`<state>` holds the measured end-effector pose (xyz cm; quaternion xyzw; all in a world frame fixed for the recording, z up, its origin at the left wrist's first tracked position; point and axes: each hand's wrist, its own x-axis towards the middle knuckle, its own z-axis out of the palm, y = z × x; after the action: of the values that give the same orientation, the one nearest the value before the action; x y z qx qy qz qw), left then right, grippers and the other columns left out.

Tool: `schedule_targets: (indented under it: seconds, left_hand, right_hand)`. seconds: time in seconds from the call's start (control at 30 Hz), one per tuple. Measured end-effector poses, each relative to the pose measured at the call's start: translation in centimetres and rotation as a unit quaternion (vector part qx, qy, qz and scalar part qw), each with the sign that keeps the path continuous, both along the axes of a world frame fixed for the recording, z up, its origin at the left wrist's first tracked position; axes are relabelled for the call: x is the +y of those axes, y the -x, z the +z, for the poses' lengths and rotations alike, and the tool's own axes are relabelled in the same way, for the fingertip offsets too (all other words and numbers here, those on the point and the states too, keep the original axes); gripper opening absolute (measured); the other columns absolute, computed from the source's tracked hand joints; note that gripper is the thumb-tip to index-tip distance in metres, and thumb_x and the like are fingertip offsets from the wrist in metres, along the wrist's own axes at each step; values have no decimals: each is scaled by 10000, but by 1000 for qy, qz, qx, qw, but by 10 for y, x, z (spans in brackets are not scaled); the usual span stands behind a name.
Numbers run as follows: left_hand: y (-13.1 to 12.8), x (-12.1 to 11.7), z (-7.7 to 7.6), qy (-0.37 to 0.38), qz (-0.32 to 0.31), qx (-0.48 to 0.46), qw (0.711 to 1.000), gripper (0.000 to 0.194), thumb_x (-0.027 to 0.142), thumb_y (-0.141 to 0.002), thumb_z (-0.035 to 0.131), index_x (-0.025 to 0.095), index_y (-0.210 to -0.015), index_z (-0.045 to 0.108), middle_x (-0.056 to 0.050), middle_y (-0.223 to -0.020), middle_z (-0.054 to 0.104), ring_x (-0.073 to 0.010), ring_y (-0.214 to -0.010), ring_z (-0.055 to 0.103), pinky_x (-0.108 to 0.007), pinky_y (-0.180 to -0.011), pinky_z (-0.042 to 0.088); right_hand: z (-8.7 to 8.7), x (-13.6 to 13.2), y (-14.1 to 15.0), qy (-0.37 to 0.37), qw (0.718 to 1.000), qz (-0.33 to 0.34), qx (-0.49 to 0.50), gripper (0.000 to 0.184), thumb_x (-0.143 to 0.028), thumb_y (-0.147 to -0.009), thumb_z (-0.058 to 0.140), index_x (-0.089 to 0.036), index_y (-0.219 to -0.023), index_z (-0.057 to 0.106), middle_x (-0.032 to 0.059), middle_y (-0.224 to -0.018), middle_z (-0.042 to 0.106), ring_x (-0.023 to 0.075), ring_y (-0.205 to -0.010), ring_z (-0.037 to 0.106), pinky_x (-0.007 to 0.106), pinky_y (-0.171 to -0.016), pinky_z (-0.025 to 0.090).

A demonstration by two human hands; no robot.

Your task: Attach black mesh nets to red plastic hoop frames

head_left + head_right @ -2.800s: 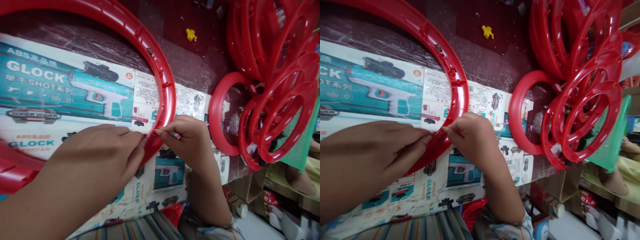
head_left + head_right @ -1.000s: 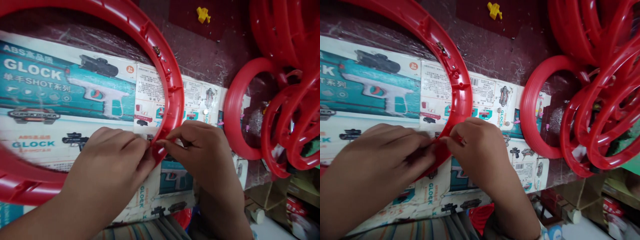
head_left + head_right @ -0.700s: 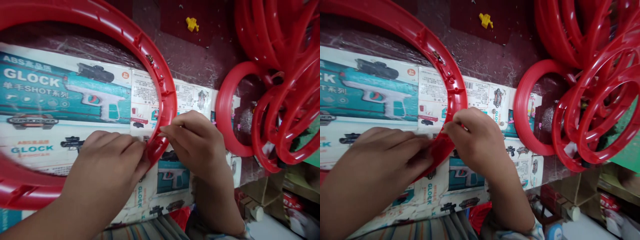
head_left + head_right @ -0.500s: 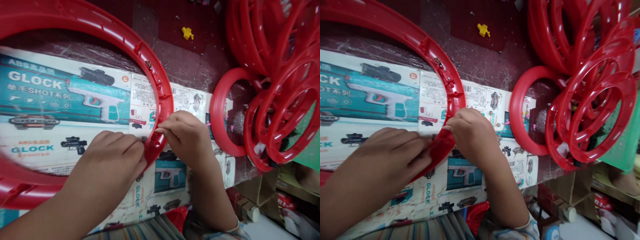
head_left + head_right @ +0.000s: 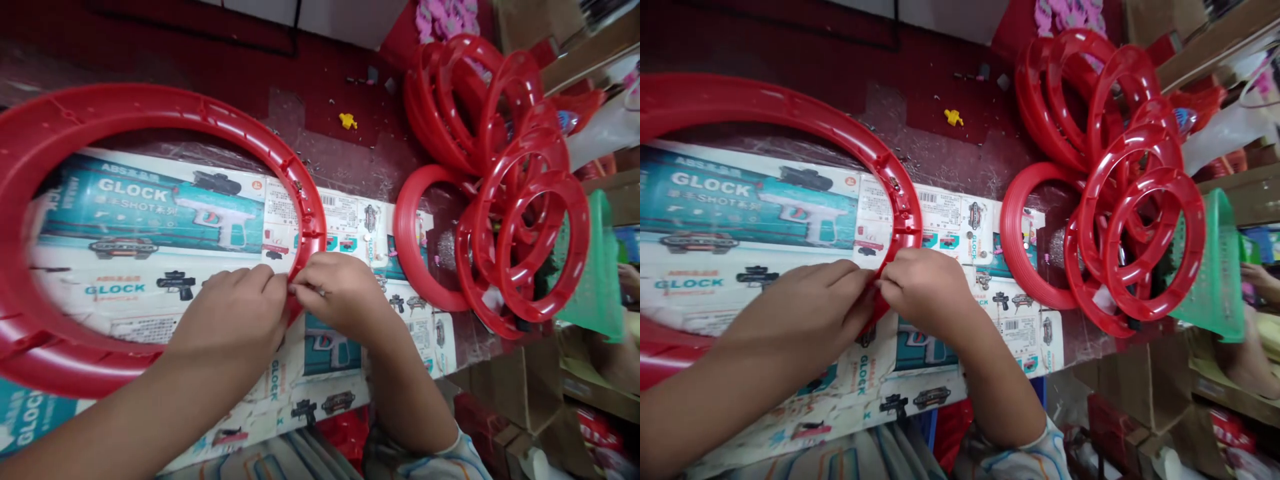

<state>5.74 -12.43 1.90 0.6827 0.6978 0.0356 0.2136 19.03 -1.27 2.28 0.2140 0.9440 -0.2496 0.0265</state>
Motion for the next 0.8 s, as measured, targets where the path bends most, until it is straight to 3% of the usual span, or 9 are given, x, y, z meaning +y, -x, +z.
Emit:
schedule_targets:
  seconds: [0.17,0.33,0.57,0.8]
  left_hand:
    - [-4,-1,-5,-8,-1,-20,1000,275,145,-869,388,147,-854,663,-104,-815,646,-292,-751,618,-410,-673,431]
    - [-3,-4,-7,-33,-4,-7,999,288,189,-886,392,153,-763,649,-92,-711,617,-257,-660,597,-383,-635,431]
    - [7,-5,-10,35,85,-199,976,392,317,-944,330,185,-782,663,-57,-743,618,-213,-706,590,-368,-680,441]
    - [9,-8,-9,6,90,-222,971,413,324,-938,315,181,-712,630,-40,-676,580,-193,-634,555,-355,-618,416]
  right_hand:
    - [4,2,-4,-12,1000,4,11,254,-283,-923,546,-136,-783,700,57,-779,693,159,-760,589,286,-710,421]
    - [10,9,-7,-6,998,-1,57,219,-240,-928,547,-149,-803,702,40,-781,683,142,-748,562,278,-709,418]
    - [15,10,-7,54,997,-3,49,171,-219,-895,580,-179,-826,731,11,-728,624,112,-687,529,245,-634,376]
    - [9,4,0,75,996,-39,-2,173,-151,-824,616,-178,-699,733,-14,-632,558,91,-608,480,241,-574,324]
